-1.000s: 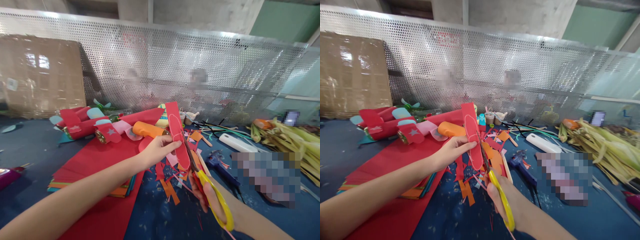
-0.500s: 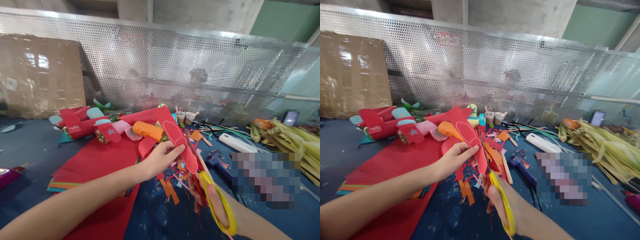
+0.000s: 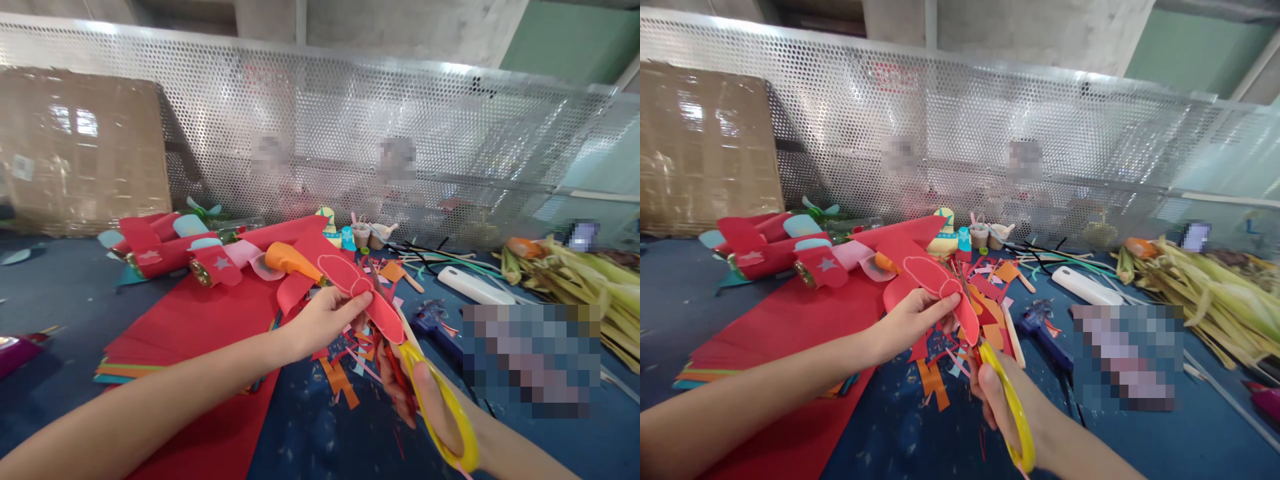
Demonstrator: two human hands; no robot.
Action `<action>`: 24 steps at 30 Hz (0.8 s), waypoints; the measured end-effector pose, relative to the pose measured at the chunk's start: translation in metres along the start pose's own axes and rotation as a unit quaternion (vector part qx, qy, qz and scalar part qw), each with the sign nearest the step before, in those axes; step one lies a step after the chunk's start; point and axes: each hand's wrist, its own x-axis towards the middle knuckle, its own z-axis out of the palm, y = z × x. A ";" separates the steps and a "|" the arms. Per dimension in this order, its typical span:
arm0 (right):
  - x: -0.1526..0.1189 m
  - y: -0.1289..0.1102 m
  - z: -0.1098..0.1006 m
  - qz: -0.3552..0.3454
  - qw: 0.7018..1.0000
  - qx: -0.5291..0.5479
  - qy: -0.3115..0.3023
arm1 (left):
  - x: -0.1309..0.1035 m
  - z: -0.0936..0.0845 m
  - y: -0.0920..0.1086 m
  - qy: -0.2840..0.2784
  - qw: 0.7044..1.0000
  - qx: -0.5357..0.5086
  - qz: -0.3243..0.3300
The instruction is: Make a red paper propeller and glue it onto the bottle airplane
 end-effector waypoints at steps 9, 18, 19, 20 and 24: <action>0.003 -0.001 0.002 -0.009 0.996 0.075 -0.036 | -0.001 -0.001 -0.002 -0.012 1.000 -0.013 0.005; 0.000 -0.010 0.001 0.003 0.999 0.027 0.023 | -0.002 0.000 0.006 -0.007 0.998 -0.049 -0.026; -0.001 -0.008 0.000 0.007 0.999 0.025 0.027 | -0.002 0.000 0.006 -0.006 0.998 -0.053 -0.030; -0.001 -0.007 -0.002 0.009 0.999 0.024 0.029 | -0.002 0.000 0.006 -0.005 0.998 -0.057 -0.035; -0.001 -0.009 -0.006 -0.004 1.000 0.017 0.022 | -0.003 -0.002 0.007 0.007 0.995 -0.081 -0.052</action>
